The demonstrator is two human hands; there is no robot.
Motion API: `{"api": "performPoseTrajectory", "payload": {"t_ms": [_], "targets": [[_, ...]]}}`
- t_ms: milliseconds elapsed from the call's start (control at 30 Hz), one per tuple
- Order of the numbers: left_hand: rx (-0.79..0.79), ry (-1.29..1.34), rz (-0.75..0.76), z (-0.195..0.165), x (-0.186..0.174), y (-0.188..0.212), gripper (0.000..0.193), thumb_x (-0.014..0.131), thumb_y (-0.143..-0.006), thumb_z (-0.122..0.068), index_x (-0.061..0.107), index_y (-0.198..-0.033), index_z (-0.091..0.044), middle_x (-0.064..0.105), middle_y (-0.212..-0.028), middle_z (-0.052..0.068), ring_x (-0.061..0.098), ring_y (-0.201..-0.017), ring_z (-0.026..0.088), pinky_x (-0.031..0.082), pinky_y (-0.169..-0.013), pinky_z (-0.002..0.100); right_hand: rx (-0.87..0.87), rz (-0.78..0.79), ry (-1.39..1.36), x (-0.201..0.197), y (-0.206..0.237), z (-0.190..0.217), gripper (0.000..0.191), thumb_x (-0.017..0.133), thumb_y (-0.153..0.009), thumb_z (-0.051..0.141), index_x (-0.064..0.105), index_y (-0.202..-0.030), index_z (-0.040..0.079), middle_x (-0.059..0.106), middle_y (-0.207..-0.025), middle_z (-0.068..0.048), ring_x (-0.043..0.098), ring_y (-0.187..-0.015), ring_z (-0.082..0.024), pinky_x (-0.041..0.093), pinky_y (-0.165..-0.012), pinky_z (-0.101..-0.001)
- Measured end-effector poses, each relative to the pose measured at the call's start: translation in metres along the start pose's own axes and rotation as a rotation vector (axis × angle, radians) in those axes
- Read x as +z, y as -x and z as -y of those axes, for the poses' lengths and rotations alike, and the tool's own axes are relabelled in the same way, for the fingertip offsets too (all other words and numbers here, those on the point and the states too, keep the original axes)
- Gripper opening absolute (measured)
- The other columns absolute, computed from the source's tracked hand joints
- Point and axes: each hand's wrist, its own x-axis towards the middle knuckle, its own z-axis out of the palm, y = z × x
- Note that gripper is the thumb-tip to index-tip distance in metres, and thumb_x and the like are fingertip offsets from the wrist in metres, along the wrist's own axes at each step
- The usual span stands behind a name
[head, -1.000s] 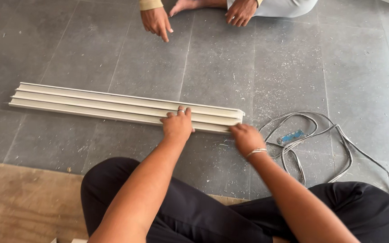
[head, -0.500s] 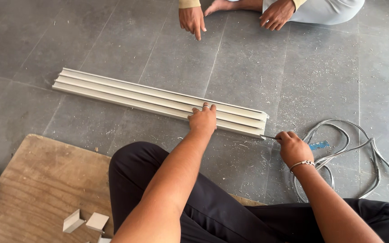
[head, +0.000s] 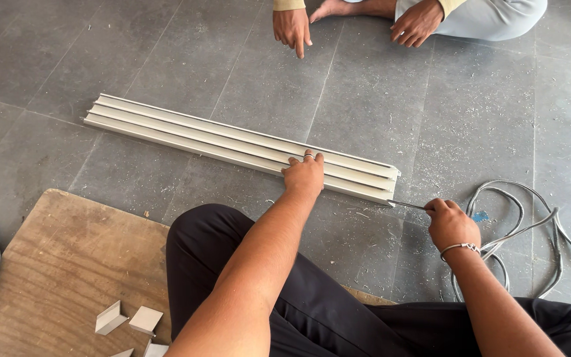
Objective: The person sits on the floor and uses a sanding block to smooth the edges of a long white molding. They repeatedly flip the molding to work on different sides and ends, then set it aside and organize a coiled cable.
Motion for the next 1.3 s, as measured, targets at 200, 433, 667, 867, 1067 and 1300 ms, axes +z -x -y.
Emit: {"api": "performPoseTrajectory", "payload": {"t_ms": [200,433,667,867,1067,1300], "targets": [[0.006,-0.008,0.012,0.001,-0.002,0.002,0.084,0.077,-0.090,-0.028,0.028,-0.158,-0.016,0.023,-0.167,0.012,0.033,-0.146,0.047,0.039,-0.114,0.059,0.066,0.032,0.055,-0.004,0.002,-0.006,0.026,0.051,-0.106,0.035,0.074,-0.117,0.028,0.073,-0.120,-0.002,0.073,-0.106,-0.026,0.060,-0.087,-0.0412],[0.021,-0.042,-0.003,0.002,0.003,0.000,0.088,0.078,-0.089,-0.031,0.027,-0.159,-0.016,0.024,-0.165,0.014,0.035,-0.144,0.047,0.042,-0.111,0.059,0.037,0.132,0.068,-0.013,0.002,-0.019,0.029,0.051,-0.103,0.042,0.072,-0.119,0.029,0.073,-0.123,0.001,0.072,-0.109,-0.025,0.059,-0.089,-0.0399],[0.054,-0.105,-0.152,0.002,0.026,-0.011,0.091,0.084,-0.080,-0.041,0.037,-0.154,-0.019,0.037,-0.159,0.008,0.050,-0.133,0.043,0.056,-0.092,0.052,0.231,0.443,0.223,-0.036,-0.001,-0.098,0.062,0.035,-0.101,0.069,0.076,-0.121,0.026,0.081,-0.115,-0.003,0.073,-0.114,-0.022,0.057,-0.098,-0.0417],[0.087,-0.092,-0.146,-0.016,0.034,-0.012,0.083,0.082,-0.082,-0.040,0.041,-0.151,-0.017,0.043,-0.154,0.009,0.060,-0.122,0.036,0.060,-0.085,0.048,0.352,0.346,0.055,-0.029,-0.008,-0.181,0.071,0.039,-0.102,0.067,0.086,-0.110,0.014,0.067,-0.121,-0.017,0.061,-0.116,-0.033,0.046,-0.101,-0.0500],[0.109,-0.129,-0.145,-0.030,0.034,-0.009,0.081,0.080,-0.083,-0.042,0.042,-0.150,-0.015,0.043,-0.154,0.011,0.061,-0.120,0.035,0.060,-0.084,0.046,0.498,0.248,-0.418,-0.015,-0.036,-0.135,0.042,0.072,-0.091,0.044,0.070,-0.120,0.014,0.079,-0.085,-0.012,0.077,-0.067,-0.025,0.064,-0.074,-0.0418],[0.119,-0.153,-0.157,-0.033,0.036,-0.005,0.085,0.079,-0.082,-0.045,0.040,-0.150,-0.013,0.038,-0.157,0.014,0.061,-0.119,0.034,0.061,-0.082,0.045,0.609,0.028,-0.287,0.028,-0.044,-0.084,0.076,0.089,-0.076,0.050,0.058,-0.122,-0.001,0.070,-0.118,-0.027,0.067,-0.112,-0.041,0.055,-0.095,-0.0447]]}}
